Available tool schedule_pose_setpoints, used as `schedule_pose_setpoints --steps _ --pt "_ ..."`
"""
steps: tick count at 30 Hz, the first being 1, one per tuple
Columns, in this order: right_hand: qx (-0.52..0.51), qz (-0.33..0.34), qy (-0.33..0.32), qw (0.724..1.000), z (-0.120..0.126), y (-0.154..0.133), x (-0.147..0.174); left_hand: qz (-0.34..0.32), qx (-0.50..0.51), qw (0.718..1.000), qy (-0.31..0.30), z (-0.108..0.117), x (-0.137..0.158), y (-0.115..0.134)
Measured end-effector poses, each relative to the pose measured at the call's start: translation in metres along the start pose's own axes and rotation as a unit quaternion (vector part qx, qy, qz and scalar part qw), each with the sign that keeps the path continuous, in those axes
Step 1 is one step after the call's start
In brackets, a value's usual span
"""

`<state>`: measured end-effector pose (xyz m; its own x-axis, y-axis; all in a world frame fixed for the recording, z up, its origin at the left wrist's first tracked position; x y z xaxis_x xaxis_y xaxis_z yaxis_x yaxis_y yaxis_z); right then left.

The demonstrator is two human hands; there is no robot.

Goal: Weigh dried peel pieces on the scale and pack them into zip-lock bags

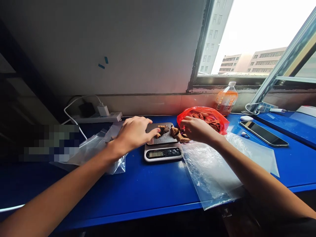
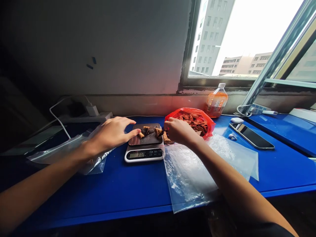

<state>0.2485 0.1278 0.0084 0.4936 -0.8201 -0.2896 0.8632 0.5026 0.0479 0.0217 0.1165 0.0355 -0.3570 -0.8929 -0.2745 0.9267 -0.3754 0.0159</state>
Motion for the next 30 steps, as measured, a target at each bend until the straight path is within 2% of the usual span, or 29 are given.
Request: schedule_pose_setpoints --steps 3,7,19,25,30 --pt "-0.023 0.027 -0.018 0.999 -0.003 -0.014 0.001 0.018 -0.021 1.0 -0.005 -0.005 -0.015 0.02" --pt "-0.034 0.044 -0.018 0.998 -0.004 -0.018 0.003 0.009 -0.028 1.0 0.004 -0.014 -0.021 0.029" --pt "-0.087 0.054 0.035 0.994 -0.003 -0.013 0.004 -0.01 -0.008 1.0 0.027 -0.02 -0.014 0.028" --pt "-0.168 0.051 0.071 0.982 -0.008 -0.01 0.0 0.017 0.042 0.998 0.04 -0.027 -0.017 0.018" --pt "-0.225 0.025 0.112 0.968 -0.006 -0.011 -0.001 0.014 0.048 0.996 0.069 -0.021 -0.007 0.02"
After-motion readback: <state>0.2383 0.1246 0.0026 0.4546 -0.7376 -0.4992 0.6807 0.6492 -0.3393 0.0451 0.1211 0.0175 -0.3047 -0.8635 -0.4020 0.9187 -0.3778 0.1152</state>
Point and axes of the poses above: each hand's wrist, its own x-axis away from the middle knuckle, its own z-axis out of the back of the hand, y = z × x, the point moved 4 cm from there along -x, towards the middle knuckle, and after that the axes turned 2 degrees about -y, right-handed, at the moved point
